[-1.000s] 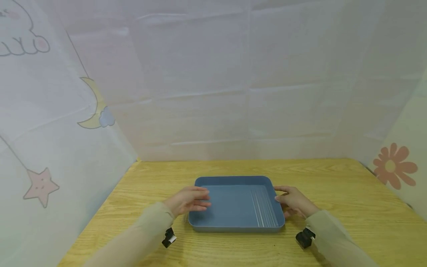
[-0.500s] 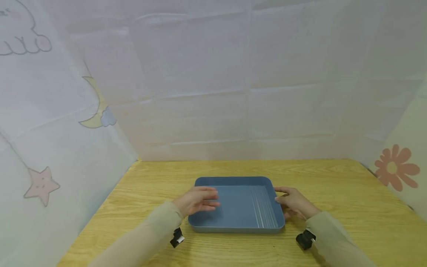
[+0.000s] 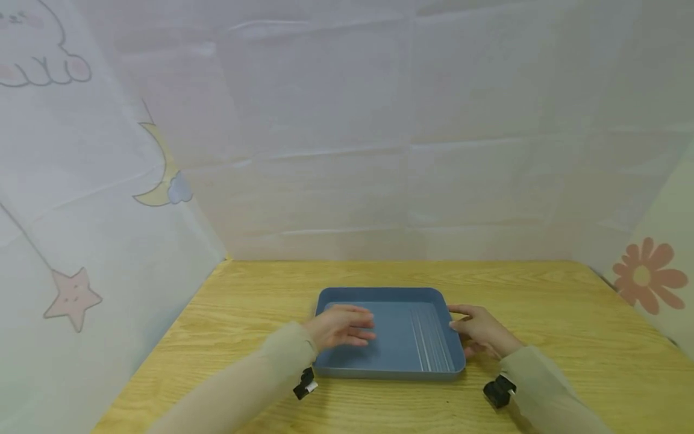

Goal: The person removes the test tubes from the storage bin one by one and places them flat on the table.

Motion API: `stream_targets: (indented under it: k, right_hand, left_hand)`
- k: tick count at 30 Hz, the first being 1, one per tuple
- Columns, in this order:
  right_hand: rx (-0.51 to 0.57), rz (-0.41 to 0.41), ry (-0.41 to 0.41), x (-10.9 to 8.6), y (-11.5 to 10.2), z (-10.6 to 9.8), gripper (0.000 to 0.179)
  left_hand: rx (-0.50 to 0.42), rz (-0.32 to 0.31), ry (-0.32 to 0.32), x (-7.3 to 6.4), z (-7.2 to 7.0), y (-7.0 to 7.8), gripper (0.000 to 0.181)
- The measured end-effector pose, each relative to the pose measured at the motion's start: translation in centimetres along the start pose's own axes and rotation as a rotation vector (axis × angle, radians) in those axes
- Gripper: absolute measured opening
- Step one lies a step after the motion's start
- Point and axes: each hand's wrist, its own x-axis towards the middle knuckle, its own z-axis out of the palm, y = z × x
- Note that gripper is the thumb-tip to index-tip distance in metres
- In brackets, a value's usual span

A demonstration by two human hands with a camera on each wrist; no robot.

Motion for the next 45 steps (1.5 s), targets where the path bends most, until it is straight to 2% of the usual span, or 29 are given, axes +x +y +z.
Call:
stream_targets:
  k: [10,17,26,31,40,45]
  right_hand:
    - [0.012,0.003,0.009,0.0,0.2,0.1,0.052]
    - [-0.004,-0.003,0.007,0.1,0.3,0.1,0.052]
    - [0.002,-0.005,0.009,-0.1,0.2,0.0,0.052]
    - [0.011,-0.008,-0.001,0.0,0.2,0.1,0.052]
    - [-0.009,-0.013,0.010,-0.1,0.0,0.1,0.053]
    - [-0.024,-0.012,0.020,-0.2,-0.1,0.3,0.053]
  left_hand:
    - [0.020,-0.025,-0.041,0.9,1.1,0.0,0.047]
    - [0.054,-0.074,-0.083,1.7,1.5,0.3,0.046]
    - [0.035,-0.106,-0.114,3.1,2.2,1.0,0.050]
    - [0.029,-0.124,-0.121,3.4,2.5,1.2,0.050]
    - [0.075,-0.151,-0.119,3.6,2.6,2.1,0.048]
    - [0.089,-0.184,-0.134,4.3,2.7,2.2,0.048]
